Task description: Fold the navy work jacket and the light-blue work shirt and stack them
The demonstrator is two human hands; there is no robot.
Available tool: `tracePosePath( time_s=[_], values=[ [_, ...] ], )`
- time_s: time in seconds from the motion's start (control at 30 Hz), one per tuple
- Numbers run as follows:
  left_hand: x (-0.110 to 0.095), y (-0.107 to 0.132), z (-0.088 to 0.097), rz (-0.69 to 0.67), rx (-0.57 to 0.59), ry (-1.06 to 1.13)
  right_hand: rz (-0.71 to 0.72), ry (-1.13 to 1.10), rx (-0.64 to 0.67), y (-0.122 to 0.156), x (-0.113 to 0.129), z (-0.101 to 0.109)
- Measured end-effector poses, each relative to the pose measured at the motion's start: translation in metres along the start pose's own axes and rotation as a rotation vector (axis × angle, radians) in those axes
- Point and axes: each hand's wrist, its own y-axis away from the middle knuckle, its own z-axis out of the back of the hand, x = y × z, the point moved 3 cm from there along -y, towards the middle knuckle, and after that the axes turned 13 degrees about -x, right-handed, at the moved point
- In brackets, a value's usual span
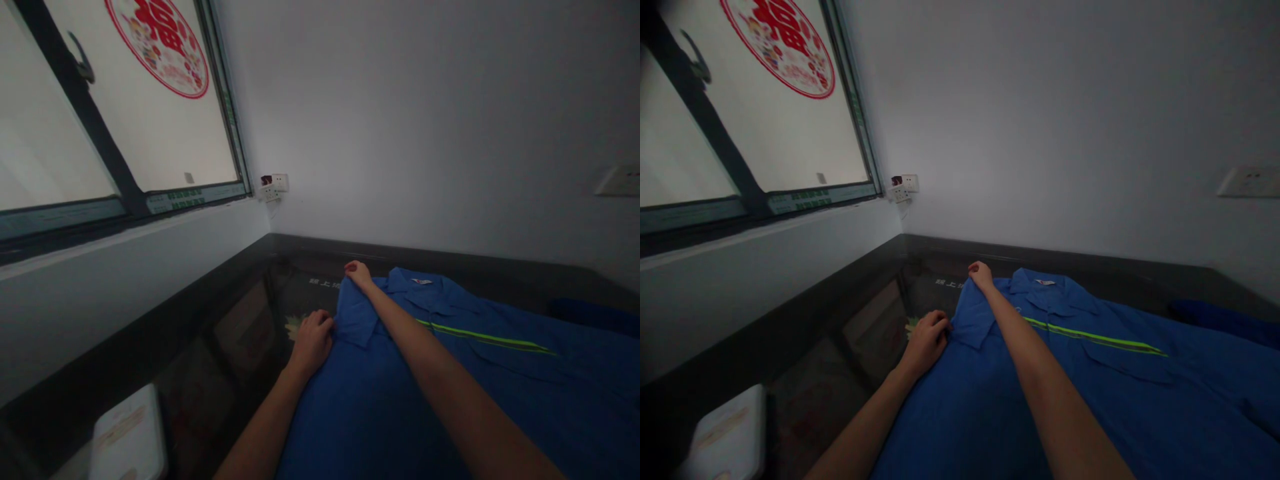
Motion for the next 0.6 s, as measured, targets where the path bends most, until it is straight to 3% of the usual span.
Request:
tracePosePath(
  time_s=[0.13,0.23,0.37,0.47,0.6],
  values=[
    [-0.004,0.000,0.001,-0.076,-0.046,0.109,0.128,-0.016,-0.079,-0.003,0.015,0.022],
    [-0.004,0.001,-0.003,-0.123,-0.021,0.144,0.240,-0.003,-0.046,0.012,0.026,0.039],
    [0.002,0.003,-0.011,-0.099,0.071,0.093,0.389,0.033,0.105,0.064,0.028,0.049],
    [0.007,0.004,-0.015,-0.078,0.114,0.058,0.454,0.228,0.288,0.103,0.017,0.047],
    [0.007,0.004,-0.015,-0.077,0.128,0.054,0.431,0.441,0.432,0.121,0.005,0.047]
  ],
)
